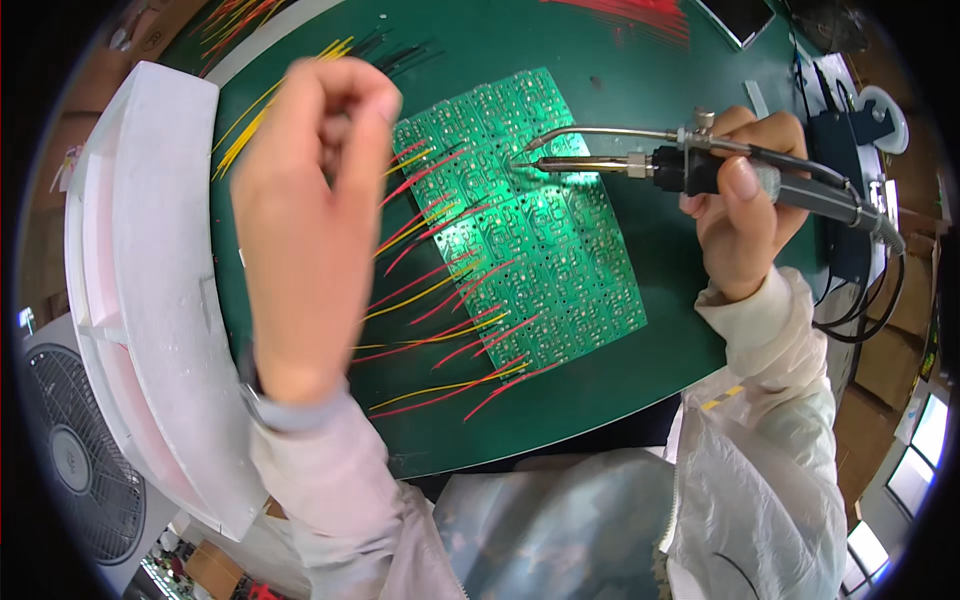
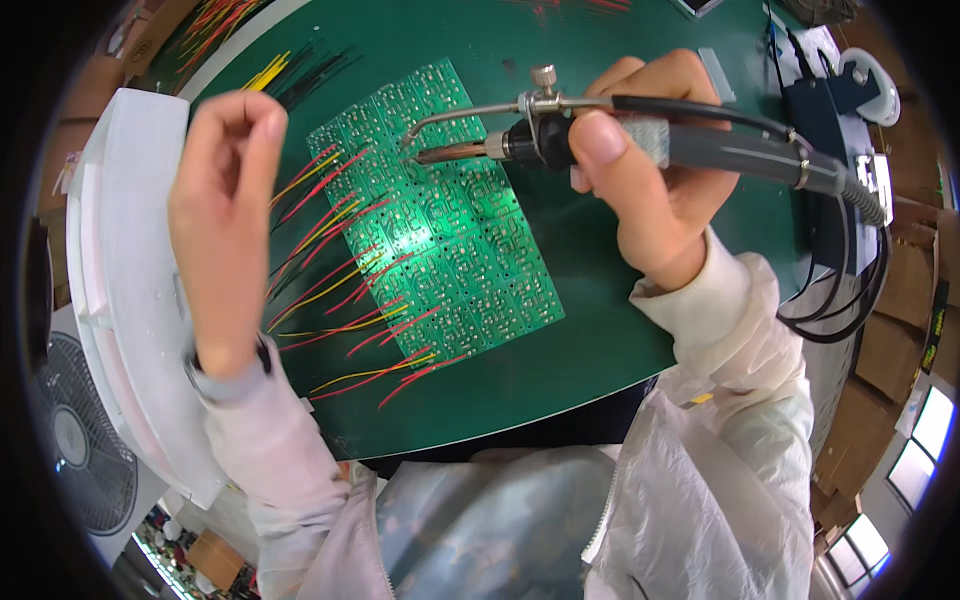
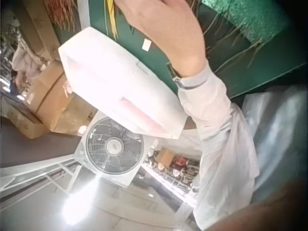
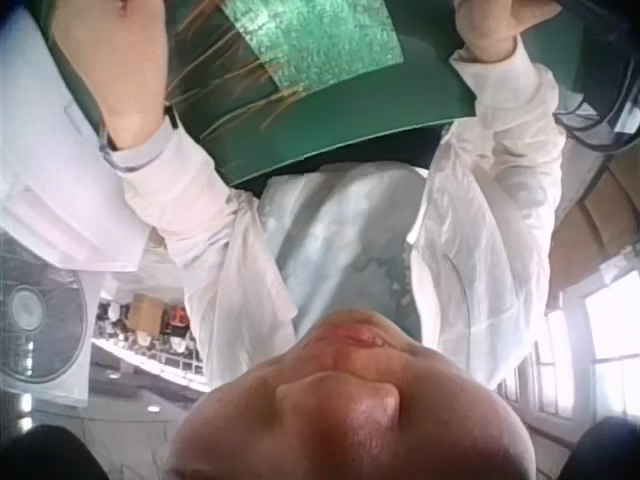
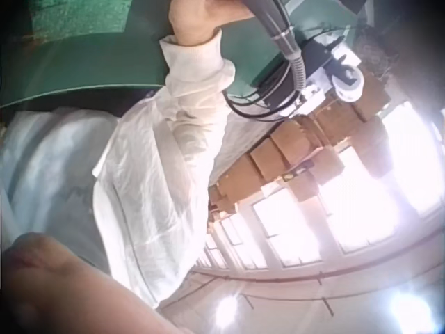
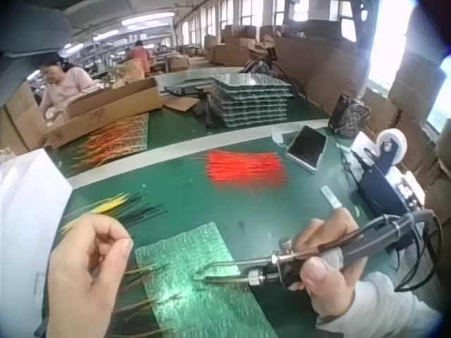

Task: The person picks up wires and solders them one at a time onto a circuit board using a soldering iron.

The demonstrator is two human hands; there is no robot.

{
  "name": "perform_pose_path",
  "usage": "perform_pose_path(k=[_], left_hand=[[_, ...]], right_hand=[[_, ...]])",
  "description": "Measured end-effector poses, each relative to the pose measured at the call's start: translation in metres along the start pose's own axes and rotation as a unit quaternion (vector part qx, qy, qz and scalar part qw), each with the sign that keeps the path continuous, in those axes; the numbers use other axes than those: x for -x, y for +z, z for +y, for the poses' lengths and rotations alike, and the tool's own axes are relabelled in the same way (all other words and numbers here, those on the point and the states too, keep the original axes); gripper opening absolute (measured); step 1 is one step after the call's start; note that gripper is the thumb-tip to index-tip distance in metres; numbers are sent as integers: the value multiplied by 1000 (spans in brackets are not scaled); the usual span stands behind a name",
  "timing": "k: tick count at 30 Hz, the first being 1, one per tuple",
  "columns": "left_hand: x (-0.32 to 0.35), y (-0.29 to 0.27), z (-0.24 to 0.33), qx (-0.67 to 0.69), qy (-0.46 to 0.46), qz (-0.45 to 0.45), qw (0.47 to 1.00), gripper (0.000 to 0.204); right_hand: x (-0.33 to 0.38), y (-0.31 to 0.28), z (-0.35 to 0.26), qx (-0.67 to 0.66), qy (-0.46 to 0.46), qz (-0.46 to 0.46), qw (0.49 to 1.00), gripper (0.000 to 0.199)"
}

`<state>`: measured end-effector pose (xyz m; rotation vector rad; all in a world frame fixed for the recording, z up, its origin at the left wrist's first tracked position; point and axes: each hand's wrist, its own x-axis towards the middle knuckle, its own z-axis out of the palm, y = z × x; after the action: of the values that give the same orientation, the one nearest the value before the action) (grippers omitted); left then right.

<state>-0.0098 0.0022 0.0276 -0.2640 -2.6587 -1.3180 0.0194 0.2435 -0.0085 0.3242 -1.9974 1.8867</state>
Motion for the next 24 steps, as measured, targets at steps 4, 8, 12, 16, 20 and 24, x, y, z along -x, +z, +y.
perform_pose_path(k=[4, 8, 12, 16, 20, 24], left_hand=[[49, 23, -7, 30, 114, -17, 993, 19], [63, 26, -13, -80, 166, 5, 983, 26], [66, 26, -17, -87, 209, 11, 974, 27], [66, 26, -10, -76, 162, 2, 984, 21], [68, 28, -9, -68, 151, -12, 986, 20], [67, 30, -7, -76, 141, -8, 987, 19]], right_hand=[[11, -5, -6, -12, 9, -25, 1000, 29], [27, -19, -8, -28, 23, -58, 998, 29], [37, -22, -5, -16, 19, -67, 997, 28], [32, -22, -13, -53, 44, -79, 994, 30], [30, -29, -5, -77, 35, -116, 990, 28], [37, -26, -6, -95, 56, -80, 991, 29]])
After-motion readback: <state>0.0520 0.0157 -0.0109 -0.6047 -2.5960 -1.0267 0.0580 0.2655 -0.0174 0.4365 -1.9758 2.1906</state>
